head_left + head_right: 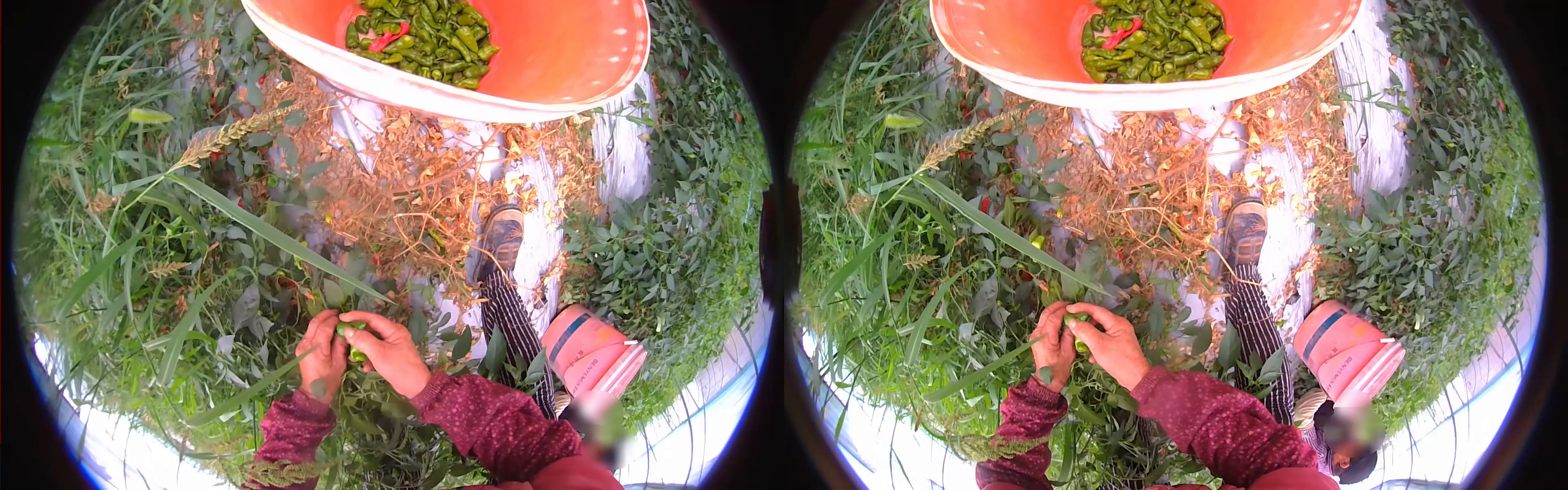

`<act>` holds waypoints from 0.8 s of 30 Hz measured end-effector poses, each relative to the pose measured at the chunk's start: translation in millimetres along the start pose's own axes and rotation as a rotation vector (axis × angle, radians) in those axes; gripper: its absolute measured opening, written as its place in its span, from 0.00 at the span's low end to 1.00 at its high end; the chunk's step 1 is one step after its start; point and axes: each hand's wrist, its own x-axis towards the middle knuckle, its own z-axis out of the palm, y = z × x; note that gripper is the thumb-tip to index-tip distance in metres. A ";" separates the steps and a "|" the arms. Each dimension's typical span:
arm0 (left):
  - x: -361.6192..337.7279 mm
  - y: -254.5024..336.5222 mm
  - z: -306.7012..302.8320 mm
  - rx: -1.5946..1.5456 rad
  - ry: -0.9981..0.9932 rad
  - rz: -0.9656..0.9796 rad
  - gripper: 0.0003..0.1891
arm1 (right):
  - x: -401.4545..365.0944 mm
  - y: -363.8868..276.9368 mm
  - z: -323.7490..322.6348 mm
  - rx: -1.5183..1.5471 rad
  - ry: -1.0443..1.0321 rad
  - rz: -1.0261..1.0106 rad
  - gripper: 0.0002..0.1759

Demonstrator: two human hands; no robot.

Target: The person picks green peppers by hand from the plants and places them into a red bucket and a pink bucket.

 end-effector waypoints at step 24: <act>-29.0 8.2 -35.8 -0.349 0.109 -0.324 0.10 | 0.6 7.9 4.1 -0.068 -0.038 0.082 0.09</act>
